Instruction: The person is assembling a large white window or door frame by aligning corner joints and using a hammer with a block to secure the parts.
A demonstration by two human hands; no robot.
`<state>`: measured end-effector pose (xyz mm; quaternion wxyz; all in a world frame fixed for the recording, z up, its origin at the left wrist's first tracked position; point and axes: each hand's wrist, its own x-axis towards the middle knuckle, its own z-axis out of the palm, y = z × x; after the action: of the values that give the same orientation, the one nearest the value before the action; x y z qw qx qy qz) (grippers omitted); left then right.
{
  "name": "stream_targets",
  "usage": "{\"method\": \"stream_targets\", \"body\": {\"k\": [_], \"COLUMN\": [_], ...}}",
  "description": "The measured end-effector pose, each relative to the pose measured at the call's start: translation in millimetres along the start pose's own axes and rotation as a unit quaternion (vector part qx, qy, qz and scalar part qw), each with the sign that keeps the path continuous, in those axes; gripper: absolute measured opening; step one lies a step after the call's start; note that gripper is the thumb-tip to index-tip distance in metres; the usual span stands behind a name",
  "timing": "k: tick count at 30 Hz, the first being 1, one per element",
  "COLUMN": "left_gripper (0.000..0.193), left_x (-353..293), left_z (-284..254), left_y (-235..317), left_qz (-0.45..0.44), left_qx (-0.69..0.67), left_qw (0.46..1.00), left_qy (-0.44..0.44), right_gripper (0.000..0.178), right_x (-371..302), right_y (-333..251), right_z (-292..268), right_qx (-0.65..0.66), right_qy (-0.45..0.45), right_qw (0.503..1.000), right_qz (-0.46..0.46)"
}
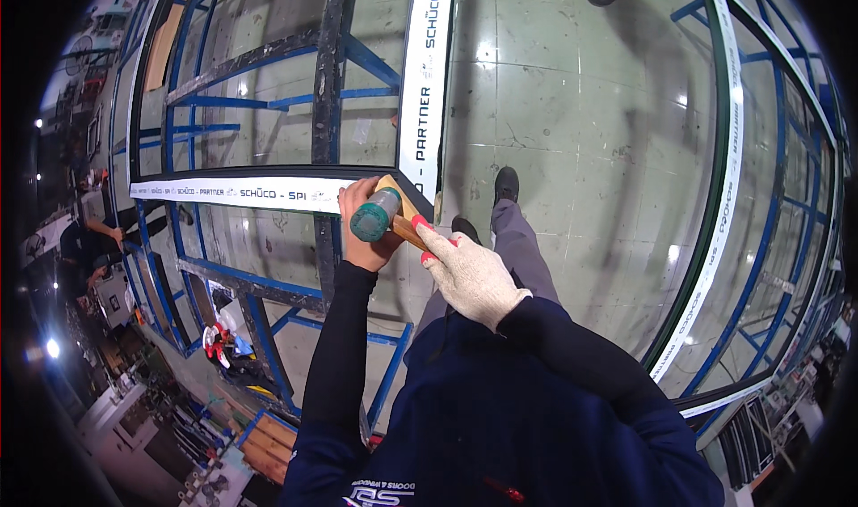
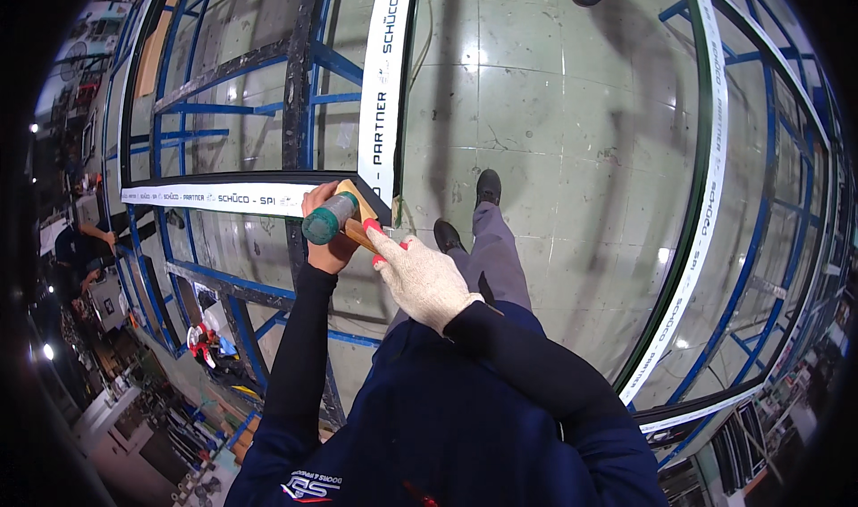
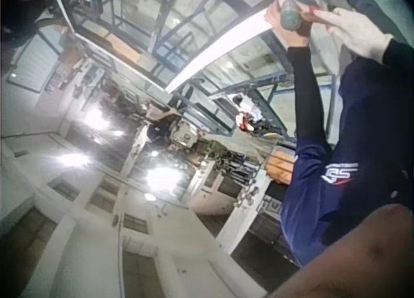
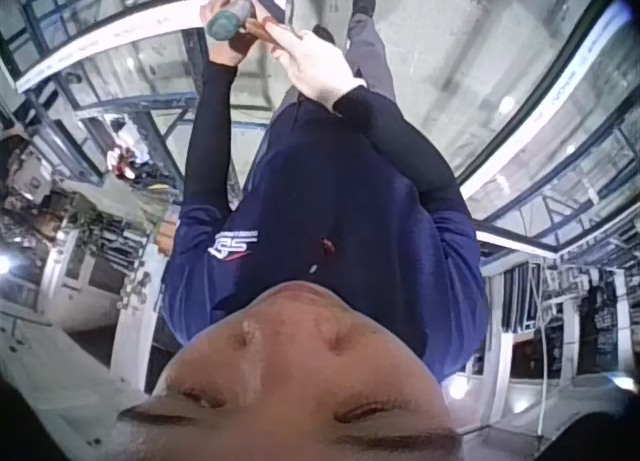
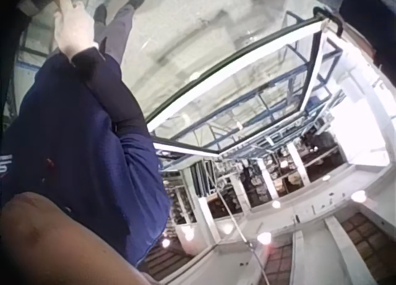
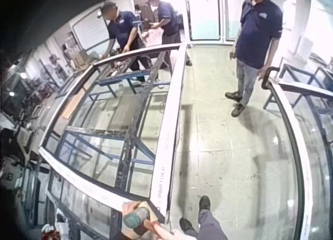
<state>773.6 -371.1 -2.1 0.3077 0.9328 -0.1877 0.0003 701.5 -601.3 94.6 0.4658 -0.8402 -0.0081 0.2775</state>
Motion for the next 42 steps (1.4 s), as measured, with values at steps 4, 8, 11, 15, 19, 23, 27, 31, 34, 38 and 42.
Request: {"method": "stream_targets", "body": {"k": [4,8,11,15,19,23,27,31,34,38,42], "left_gripper": [0.085,0.086,0.085,0.081,0.09,0.093,0.09,0.09,0.091,0.101,0.102], "left_x": [-1.9,4.2,5.2,2.4,7.4,6.2,4.3,6.9,0.2,-10.6,-34.8], "left_z": [0.2,0.5,-0.1,4.0,2.1,-1.0,0.7,0.1,-3.4,-0.9,23.3], "left_y": [-1.9,6.1,8.4,0.0,0.9,0.1,4.0,3.2,5.8,40.4,122.6], "left_qz": [-0.021,-0.043,-0.072,-0.07,-0.134,-0.137,-0.071,-0.06,-0.093,-0.069,-0.047], "left_qx": [0.004,-0.005,-0.023,-0.016,0.008,0.045,0.037,0.061,0.042,-0.058,-0.189], "left_qw": [1.0,0.999,0.997,0.997,0.991,0.989,0.997,0.996,0.995,0.996,0.981], "left_qy": [0.0,0.004,0.008,-0.002,-0.021,-0.012,-0.002,-0.02,-0.012,0.024,-0.014], "right_gripper": [0.052,0.051,0.05,0.049,0.049,0.045,0.053,0.055,0.056,0.068,0.057], "right_x": [11.4,16.4,17.1,16.7,1.5,-1.5,23.6,25.7,24.0,2.6,-9.9], "right_y": [3.2,6.5,12.6,5.5,-17.1,-18.5,21.1,10.0,6.8,23.9,23.6], "right_z": [-5.7,-5.0,-2.5,-2.8,-23.5,-24.1,3.8,2.7,-6.6,-29.1,-51.1], "right_qx": [0.011,-0.002,-0.007,-0.001,0.068,0.13,-0.072,-0.048,0.037,0.131,0.179], "right_qy": [-0.028,-0.009,0.01,0.02,0.05,0.083,0.046,0.035,0.026,0.072,0.084], "right_qw": [0.999,0.999,0.998,0.999,0.991,0.941,0.993,0.998,0.999,0.989,0.976], "right_qz": [-0.023,-0.043,-0.056,-0.047,-0.105,-0.3,-0.085,-0.027,-0.029,0.022,0.094]}}
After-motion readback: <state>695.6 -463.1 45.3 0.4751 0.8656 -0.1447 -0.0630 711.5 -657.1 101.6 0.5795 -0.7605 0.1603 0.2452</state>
